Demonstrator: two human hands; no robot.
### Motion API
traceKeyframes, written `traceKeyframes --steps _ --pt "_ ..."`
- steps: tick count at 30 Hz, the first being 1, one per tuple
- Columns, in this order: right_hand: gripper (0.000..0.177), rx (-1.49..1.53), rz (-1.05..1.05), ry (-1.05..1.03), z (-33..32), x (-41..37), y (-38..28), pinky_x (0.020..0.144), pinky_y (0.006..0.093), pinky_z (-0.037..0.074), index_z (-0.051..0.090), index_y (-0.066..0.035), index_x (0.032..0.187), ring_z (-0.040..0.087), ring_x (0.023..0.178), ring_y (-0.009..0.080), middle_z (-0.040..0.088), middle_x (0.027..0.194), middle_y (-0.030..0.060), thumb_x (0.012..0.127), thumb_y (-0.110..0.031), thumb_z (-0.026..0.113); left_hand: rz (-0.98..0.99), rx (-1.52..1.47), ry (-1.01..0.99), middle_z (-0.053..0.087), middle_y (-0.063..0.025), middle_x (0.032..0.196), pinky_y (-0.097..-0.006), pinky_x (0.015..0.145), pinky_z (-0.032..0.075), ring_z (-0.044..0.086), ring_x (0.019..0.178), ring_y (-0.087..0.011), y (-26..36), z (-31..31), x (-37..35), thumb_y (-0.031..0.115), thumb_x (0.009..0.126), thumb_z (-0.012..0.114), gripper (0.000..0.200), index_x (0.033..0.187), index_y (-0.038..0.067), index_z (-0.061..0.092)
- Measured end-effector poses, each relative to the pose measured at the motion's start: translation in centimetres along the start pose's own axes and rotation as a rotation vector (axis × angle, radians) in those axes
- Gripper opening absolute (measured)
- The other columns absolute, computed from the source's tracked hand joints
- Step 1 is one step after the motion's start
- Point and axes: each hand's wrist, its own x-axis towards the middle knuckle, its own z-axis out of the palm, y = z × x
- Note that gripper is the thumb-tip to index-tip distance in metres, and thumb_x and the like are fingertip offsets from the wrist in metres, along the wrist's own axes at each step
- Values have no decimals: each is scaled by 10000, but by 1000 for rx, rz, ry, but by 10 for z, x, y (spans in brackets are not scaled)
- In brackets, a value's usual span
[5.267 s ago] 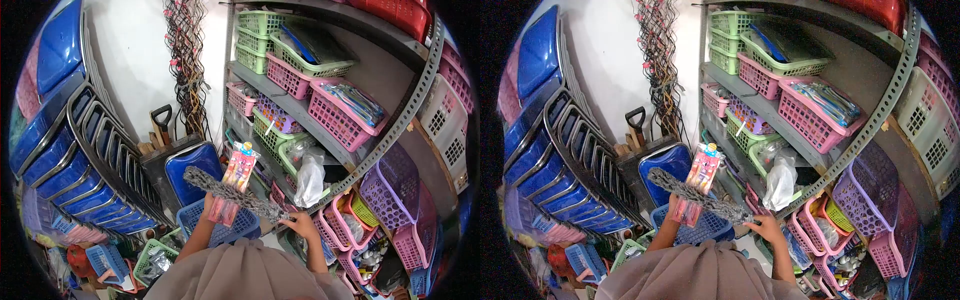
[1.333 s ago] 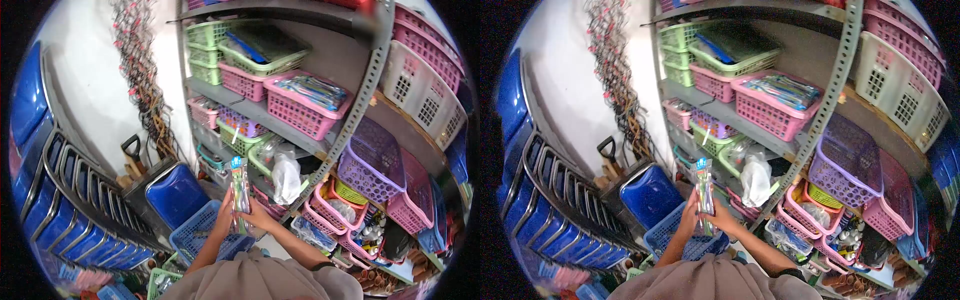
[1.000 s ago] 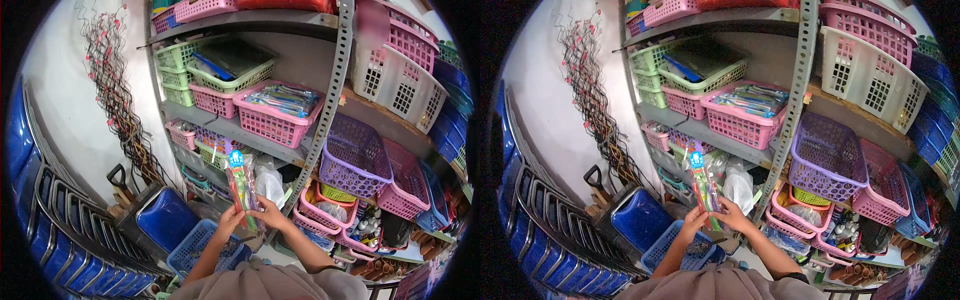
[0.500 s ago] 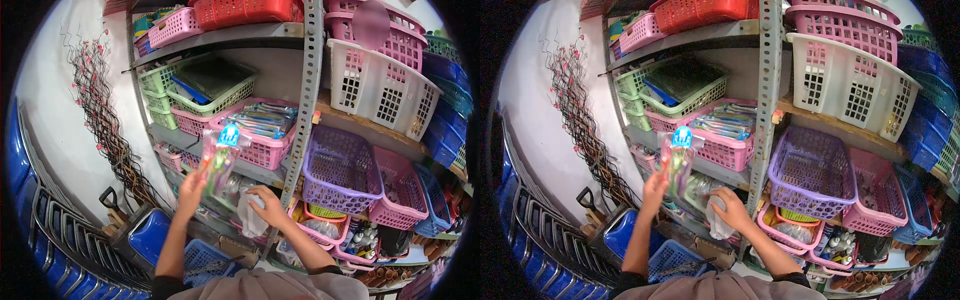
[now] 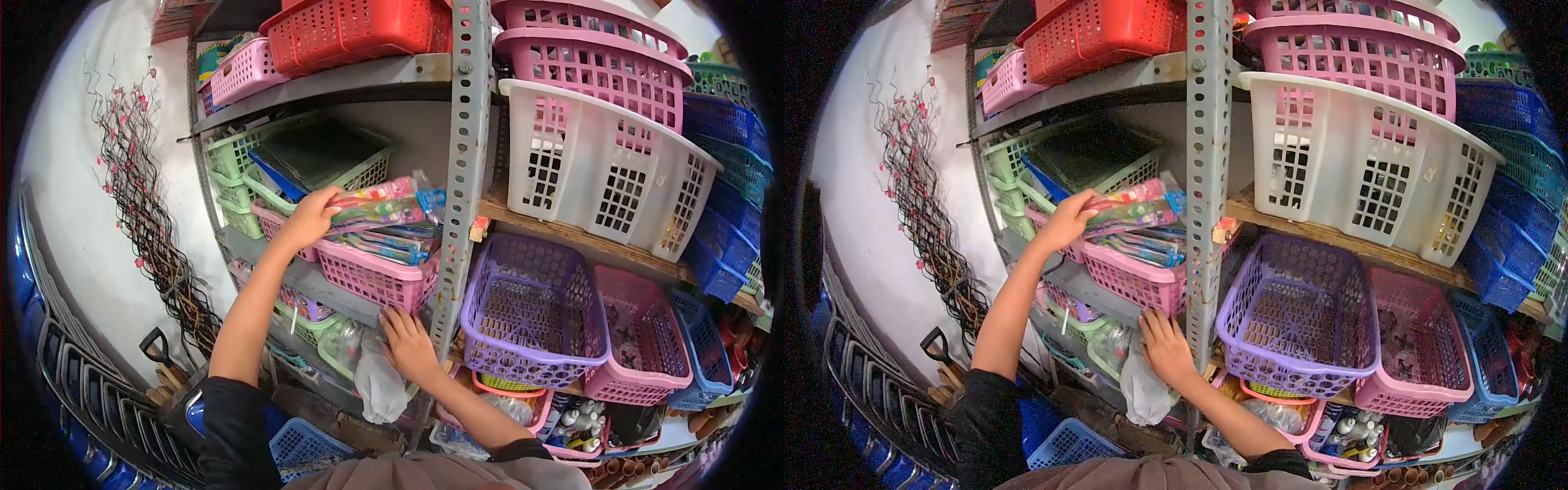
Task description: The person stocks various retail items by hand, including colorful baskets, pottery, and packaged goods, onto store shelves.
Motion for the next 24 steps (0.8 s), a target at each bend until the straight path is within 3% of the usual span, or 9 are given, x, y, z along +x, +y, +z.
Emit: traceKeyframes --steps 5,7,9,10,12,15,19,24 --pt "577 25 13 -11 3 1 2 1026 444 339 488 -8 1266 386 1262 319 440 1310 134 769 -242 666 36 65 -191 625 -202 990 -408 817 450 585 957 -376 -25 20 27 25 829 572 256 1085 19 569" --pt "579 -12 -9 -18 3 0 3 1025 447 339 489 -9 1268 387 1261 317 446 1302 134 772 -253 663 11 105 -286 592 -189 1004 -376 853 429 563 941 -326 -37 26 35 10 838 559 280 1117 3 544" --pt "584 -22 -20 -25 5 -1 4 1022 449 340 487 -12 1274 388 1259 315 452 1295 132 774 -258 662 -53 73 -530 597 -172 1013 -376 876 422 557 951 -313 -45 31 40 19 831 573 292 1122 15 555" --pt "586 -9 -16 -28 6 -1 4 1021 447 341 485 -12 1276 390 1257 315 454 1292 130 774 -259 662 -57 74 -527 597 -172 1013 -376 876 422 557 951 -313 -48 32 43 19 831 573 292 1122 15 555" --pt "588 8 -15 -31 8 -1 6 1019 445 342 484 -13 1278 391 1256 314 456 1289 128 774 -259 661 121 82 -528 597 -152 1028 -381 890 417 552 969 -309 -53 36 48 21 830 576 282 1112 33 572" --pt "589 8 -21 -21 9 -1 5 1014 442 346 485 -13 1279 393 1253 312 464 1280 126 774 -260 660 133 111 -431 581 -168 1073 -398 903 421 536 1033 -333 -59 50 46 43 826 587 273 1097 71 609" --pt "582 6 -17 -2 10 -1 5 1010 441 349 491 -12 1274 398 1250 310 474 1266 125 773 -259 658 71 175 -366 580 -167 1016 -405 874 427 538 995 -341 -62 67 44 39 808 594 261 1065 78 622" --pt "564 -2 -21 6 8 -1 5 1006 441 352 500 -9 1266 407 1241 310 485 1247 126 782 -260 646 170 217 -217 580 -169 992 -401 853 438 543 970 -351 -50 63 48 65 796 592 216 1008 58 636"
